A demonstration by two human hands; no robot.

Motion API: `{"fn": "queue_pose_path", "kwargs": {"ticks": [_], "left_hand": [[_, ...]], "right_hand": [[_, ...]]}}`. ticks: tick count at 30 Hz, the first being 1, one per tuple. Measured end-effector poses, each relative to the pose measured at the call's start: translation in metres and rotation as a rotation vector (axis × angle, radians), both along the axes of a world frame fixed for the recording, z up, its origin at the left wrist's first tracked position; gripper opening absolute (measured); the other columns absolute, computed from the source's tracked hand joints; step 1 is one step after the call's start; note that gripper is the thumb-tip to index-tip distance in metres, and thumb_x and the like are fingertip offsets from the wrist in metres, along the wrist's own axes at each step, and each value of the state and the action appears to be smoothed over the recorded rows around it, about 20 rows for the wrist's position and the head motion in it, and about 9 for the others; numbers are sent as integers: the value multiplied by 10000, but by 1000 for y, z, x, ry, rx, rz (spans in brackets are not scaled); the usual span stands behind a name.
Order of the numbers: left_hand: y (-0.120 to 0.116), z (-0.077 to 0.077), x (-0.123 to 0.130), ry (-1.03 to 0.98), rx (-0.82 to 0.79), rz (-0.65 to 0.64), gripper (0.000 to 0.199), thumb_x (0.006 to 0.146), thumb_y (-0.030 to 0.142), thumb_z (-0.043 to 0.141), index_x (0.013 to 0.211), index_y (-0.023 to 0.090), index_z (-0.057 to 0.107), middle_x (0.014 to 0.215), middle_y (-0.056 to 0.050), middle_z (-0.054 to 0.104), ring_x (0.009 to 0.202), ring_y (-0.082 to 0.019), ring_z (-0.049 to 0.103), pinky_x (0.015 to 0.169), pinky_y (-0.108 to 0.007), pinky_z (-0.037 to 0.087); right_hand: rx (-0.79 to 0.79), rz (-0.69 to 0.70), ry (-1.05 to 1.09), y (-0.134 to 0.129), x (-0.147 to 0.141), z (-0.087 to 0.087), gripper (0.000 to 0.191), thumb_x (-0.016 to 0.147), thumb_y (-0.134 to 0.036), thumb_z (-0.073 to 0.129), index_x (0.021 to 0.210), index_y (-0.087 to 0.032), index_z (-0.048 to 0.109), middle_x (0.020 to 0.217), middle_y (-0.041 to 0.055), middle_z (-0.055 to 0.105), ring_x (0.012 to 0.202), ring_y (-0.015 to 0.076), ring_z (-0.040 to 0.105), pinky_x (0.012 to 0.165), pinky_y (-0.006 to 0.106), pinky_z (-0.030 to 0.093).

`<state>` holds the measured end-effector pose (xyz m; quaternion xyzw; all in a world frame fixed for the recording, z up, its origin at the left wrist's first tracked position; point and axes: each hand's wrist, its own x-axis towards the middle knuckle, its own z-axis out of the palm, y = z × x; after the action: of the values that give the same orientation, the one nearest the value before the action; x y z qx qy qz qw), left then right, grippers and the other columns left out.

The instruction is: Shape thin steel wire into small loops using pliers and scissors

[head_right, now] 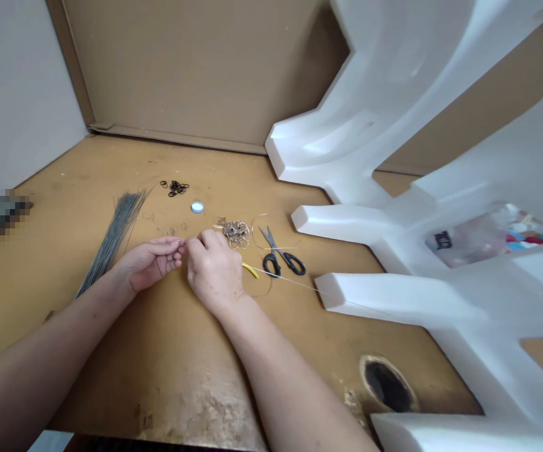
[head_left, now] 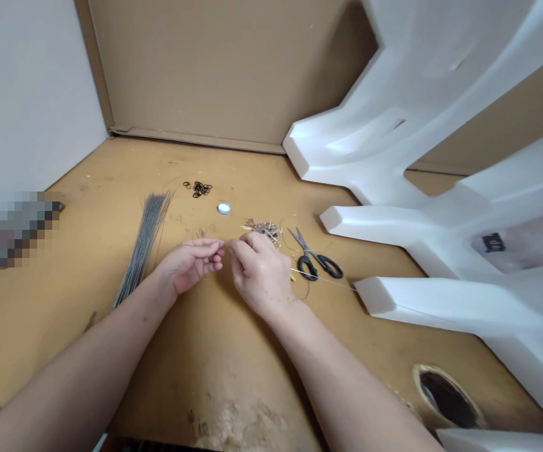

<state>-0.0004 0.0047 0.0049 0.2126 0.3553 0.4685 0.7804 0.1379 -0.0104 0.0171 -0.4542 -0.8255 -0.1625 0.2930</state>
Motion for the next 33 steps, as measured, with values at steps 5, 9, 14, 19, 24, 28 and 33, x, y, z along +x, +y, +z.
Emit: {"fn": "queue_pose_path", "kwargs": {"ticks": [5,9,14,19,24,28,33], "left_hand": [[0,-2,0,-9,13,-7,235,778,0,456,646,84,632,580,-30,585,495,-53,522,519,-162,460],[1,-3,-1,-11,-1,-22,216,780,15,471,651,89,628,587,-29,582,500,-54,519,530,-166,467],[1,-3,-1,-17,-28,4,223,783,12,465,648,91,624,575,-24,575,492,-52,513,518,-161,463],[1,-1,0,-18,-37,14,222,776,3,468,643,86,624,568,-26,571,485,-53,509,511,-163,458],[1,-2,0,-23,-25,-11,210,769,7,477,643,95,621,578,-22,570,494,-52,509,519,-164,456],[1,-3,0,-12,-18,-1,205,769,13,481,645,94,623,584,-27,578,499,-55,512,522,-167,456],[0,-1,0,-11,-28,2,217,776,11,471,644,91,624,580,-25,580,493,-52,515,512,-161,458]], "right_hand": [[13,2,5,0,0,0,277,825,-130,362,701,-171,607,698,46,568,678,136,479,501,222,300],[10,-7,1,0,0,0,276,825,-131,363,705,-173,608,703,47,571,682,137,481,501,224,300],[11,1,-3,0,-2,-1,277,831,-142,365,708,-168,611,702,48,573,685,138,483,497,221,304],[11,5,-3,1,-2,-3,274,825,-130,365,721,-165,616,699,49,572,685,138,477,504,221,308],[-11,-2,-3,0,-2,-3,269,824,-131,368,736,-169,619,709,50,571,694,140,476,511,224,307],[-6,2,-3,0,-1,-3,273,824,-131,365,729,-171,618,707,51,571,694,142,478,510,225,308],[3,-3,-5,1,-1,-3,279,821,-125,361,726,-168,619,701,49,571,687,140,482,500,224,303]]}}
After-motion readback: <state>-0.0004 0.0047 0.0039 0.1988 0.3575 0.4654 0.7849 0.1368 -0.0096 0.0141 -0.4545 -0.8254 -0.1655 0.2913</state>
